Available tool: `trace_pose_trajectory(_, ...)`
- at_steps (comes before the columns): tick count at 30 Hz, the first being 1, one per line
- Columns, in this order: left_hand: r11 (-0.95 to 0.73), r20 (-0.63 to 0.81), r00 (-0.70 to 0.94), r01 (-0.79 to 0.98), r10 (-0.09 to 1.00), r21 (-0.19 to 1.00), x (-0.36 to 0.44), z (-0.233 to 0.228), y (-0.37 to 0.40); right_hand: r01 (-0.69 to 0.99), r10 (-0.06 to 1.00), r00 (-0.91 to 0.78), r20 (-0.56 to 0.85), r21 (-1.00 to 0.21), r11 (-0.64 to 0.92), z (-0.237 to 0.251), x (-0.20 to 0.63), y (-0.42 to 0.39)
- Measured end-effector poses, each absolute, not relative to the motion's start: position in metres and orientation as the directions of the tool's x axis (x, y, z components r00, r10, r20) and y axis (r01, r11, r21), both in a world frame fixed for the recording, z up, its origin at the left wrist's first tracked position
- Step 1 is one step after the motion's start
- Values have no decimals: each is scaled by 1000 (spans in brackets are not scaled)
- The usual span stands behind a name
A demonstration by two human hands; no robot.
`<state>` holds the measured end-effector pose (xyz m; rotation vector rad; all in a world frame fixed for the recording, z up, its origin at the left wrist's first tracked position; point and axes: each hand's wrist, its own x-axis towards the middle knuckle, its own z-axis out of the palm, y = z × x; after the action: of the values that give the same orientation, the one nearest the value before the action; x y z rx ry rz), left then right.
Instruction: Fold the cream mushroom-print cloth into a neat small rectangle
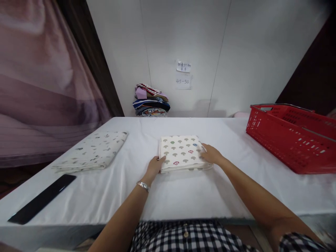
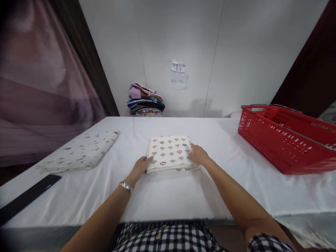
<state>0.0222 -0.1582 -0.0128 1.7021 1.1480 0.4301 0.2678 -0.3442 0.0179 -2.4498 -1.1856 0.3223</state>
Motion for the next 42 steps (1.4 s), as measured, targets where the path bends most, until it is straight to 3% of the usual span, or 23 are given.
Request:
trace_pose_trajectory(3, -125, -154, 475, 505, 866, 854, 27, -17, -155, 815, 881, 462, 102, -440, -377, 24, 259, -308)
trace_pose_trajectory(6, -177, -106, 474, 514, 874, 839, 28, -19, -156, 884, 938, 315, 148, -405, -233, 27, 246, -263)
trace_pose_trajectory(11, -210, -85, 486, 520, 870, 828, 25, -16, -163, 921, 955, 246, 166, -348, -177, 30, 232, -193)
trace_pose_trajectory(18, -258, -43, 530, 481, 847, 838, 21, -23, -168, 925, 981, 181, 70, -352, -146, 29, 228, -138)
trace_pose_trajectory(26, -262, -24, 550, 437, 835, 860, 20, -25, -170, 943, 994, -11, -108, -330, -25, 44, 222, -104)
trace_pose_trajectory(36, -213, -39, 568, 371, 822, 904, 18, -17, -173, 990, 937, -137, -321, -24, 136, 70, 216, -86)
trace_pose_trajectory(42, -118, 11, 614, 134, 789, 984, 22, -23, -171, 982, 943, -57, -327, 149, 112, 94, 215, -80)
